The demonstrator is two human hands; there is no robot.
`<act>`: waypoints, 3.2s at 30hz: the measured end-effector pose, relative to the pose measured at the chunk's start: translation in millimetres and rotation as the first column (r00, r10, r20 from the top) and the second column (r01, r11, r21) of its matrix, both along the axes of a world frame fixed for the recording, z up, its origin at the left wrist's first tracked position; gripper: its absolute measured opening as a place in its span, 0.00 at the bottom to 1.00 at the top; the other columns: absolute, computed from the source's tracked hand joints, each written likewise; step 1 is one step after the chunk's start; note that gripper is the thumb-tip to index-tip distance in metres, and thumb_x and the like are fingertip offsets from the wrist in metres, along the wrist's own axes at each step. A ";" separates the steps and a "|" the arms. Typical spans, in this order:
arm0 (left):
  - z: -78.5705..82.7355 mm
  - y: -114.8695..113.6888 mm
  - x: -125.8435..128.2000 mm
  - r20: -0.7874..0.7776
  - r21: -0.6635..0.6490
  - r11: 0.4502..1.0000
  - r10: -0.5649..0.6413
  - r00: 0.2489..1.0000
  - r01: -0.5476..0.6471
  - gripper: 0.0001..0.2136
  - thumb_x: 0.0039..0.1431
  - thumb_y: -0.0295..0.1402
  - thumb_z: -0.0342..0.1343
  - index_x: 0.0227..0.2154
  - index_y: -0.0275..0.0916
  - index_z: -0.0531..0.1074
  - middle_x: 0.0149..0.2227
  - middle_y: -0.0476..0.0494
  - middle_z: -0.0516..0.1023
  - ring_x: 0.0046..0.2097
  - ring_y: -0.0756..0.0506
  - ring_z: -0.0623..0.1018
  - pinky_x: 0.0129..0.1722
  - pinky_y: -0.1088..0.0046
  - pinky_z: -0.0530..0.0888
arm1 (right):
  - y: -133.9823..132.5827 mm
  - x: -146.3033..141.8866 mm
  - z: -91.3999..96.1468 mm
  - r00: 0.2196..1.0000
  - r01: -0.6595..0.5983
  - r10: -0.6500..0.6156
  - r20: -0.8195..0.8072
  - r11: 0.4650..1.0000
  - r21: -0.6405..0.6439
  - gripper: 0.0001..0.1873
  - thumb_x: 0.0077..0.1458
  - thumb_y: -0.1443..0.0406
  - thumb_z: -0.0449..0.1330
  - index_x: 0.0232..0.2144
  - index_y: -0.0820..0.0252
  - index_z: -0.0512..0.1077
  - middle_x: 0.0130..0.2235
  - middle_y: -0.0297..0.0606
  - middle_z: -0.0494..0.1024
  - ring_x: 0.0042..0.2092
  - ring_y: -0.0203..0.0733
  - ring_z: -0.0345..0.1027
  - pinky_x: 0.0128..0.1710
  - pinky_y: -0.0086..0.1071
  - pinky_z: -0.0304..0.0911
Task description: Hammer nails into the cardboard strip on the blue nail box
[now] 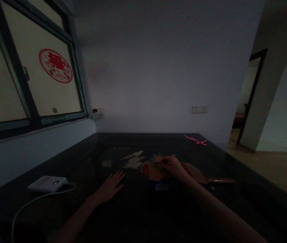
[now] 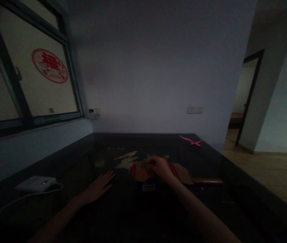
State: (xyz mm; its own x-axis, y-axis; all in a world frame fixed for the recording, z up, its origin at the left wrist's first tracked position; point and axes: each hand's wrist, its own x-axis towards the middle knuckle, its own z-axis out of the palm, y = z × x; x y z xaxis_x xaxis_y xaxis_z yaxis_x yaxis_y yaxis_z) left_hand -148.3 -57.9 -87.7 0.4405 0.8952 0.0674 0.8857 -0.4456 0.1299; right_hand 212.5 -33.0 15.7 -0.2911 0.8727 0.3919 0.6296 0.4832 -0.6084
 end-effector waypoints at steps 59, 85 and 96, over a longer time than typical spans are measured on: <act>82.8 39.3 145.1 0.875 0.025 1.000 -0.016 0.484 -0.012 0.13 0.52 0.39 0.53 0.27 0.32 0.73 0.29 0.43 0.77 0.33 0.48 0.74 0.33 0.75 0.69 | -5.5 -13.8 -4.1 0.961 -0.162 0.071 -0.269 0.928 -0.336 0.16 0.40 0.55 0.60 0.19 0.65 0.72 0.19 0.32 0.70 0.22 0.33 0.61 0.22 0.25 0.55; 17.5 14.5 -32.9 0.278 0.184 0.980 0.026 0.960 -0.080 0.12 0.53 0.23 0.48 0.34 0.42 0.74 0.39 0.48 0.74 0.44 0.49 0.71 0.44 0.73 0.66 | -28.7 -31.1 11.5 0.984 -0.023 0.018 -0.175 0.999 -0.028 0.13 0.47 0.58 0.56 0.26 0.62 0.74 0.28 0.39 0.76 0.31 0.42 0.69 0.30 0.30 0.61; 17.8 14.1 -29.4 0.331 0.207 0.971 0.045 0.943 -0.119 0.13 0.53 0.22 0.46 0.33 0.40 0.74 0.39 0.46 0.73 0.42 0.49 0.71 0.44 0.73 0.67 | -48.9 -155.8 -4.3 0.769 -0.334 0.223 0.599 0.939 0.079 0.12 0.57 0.64 0.50 0.38 0.56 0.72 0.39 0.39 0.76 0.40 0.40 0.70 0.37 0.29 0.61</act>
